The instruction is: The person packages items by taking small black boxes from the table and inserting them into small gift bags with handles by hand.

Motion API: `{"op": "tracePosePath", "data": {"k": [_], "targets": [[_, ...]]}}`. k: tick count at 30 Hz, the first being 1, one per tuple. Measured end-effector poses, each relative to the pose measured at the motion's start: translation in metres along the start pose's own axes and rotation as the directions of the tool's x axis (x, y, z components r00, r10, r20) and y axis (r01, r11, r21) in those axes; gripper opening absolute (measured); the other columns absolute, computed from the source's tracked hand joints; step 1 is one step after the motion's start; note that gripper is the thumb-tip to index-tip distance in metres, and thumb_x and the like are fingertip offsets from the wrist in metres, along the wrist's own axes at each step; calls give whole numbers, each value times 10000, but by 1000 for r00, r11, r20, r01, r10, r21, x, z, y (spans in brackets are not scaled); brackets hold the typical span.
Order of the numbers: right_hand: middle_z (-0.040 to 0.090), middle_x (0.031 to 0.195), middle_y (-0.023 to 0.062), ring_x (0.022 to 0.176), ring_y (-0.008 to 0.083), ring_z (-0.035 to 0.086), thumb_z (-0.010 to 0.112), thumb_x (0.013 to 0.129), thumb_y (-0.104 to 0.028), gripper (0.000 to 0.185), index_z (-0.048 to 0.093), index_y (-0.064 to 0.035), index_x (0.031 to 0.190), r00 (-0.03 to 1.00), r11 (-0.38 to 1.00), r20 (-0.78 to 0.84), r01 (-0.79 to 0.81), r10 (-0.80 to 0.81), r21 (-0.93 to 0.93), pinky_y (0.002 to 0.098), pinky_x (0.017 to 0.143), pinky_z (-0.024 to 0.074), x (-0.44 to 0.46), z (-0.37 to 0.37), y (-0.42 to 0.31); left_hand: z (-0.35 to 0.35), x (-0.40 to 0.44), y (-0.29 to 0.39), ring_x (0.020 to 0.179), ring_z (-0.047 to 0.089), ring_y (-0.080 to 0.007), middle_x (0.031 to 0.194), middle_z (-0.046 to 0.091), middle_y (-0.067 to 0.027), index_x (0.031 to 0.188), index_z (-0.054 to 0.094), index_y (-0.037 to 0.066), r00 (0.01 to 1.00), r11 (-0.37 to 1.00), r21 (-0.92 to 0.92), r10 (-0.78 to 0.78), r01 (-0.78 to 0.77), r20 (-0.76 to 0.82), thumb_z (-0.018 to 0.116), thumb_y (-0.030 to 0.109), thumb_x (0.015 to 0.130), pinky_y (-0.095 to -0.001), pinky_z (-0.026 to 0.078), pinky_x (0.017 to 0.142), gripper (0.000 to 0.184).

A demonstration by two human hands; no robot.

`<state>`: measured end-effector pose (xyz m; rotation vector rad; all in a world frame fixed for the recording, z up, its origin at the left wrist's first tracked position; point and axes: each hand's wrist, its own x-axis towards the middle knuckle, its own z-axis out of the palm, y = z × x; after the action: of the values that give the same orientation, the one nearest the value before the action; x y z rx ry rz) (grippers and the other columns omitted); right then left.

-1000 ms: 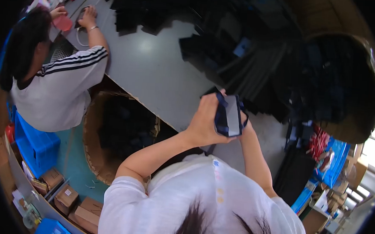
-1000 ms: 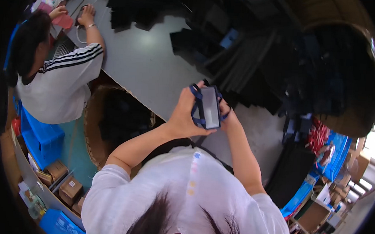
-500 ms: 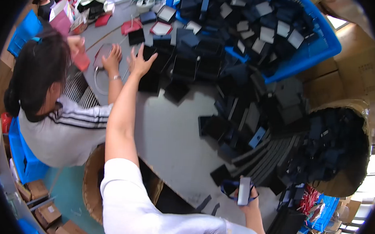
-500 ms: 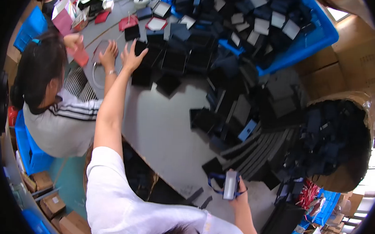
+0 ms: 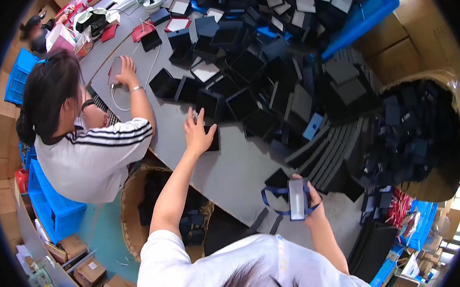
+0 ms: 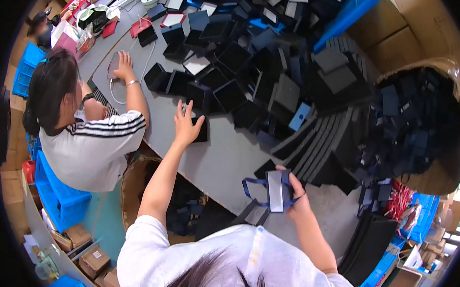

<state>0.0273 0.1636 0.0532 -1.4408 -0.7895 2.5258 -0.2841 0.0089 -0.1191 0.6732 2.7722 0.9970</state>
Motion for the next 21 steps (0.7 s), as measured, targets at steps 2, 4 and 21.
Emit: {"op": "tracePosePath", "data": {"k": [2, 4, 21], "targets": [[650, 1011, 39, 789, 153, 640, 452, 967, -391, 448, 500, -123, 1323, 998, 998, 23, 53, -53, -30, 301, 668, 548, -15, -8, -1, -8, -21, 13, 1235, 373, -424, 1422, 327, -210, 1336, 452, 48, 978, 978, 142, 168, -150, -121, 674, 203, 796, -489, 352, 1018, 604], [646, 1019, 38, 799, 147, 636, 459, 963, -394, 457, 498, -122, 1328, 996, 996, 42, 84, -83, -35, 290, 677, 538, -26, -27, 4, -11, -34, 42, 1221, 408, -370, 1245, 499, -162, 1222, 533, 24, 950, 922, -230, 301, -312, -86, 637, 82, 699, -476, 335, 1039, 536], [609, 1215, 89, 1109, 220, 586, 544, 894, -435, 491, 550, -140, 1286, 983, 971, -57, 180, -173, 158, 374, 958, 474, -79, -119, 32, 1, -136, 83, 1355, 260, -383, 1438, 333, -117, 1476, 245, 235, 384, 462, 74, 627, -884, 677, 697, 18, 627, -597, 234, 1084, 986]]}}
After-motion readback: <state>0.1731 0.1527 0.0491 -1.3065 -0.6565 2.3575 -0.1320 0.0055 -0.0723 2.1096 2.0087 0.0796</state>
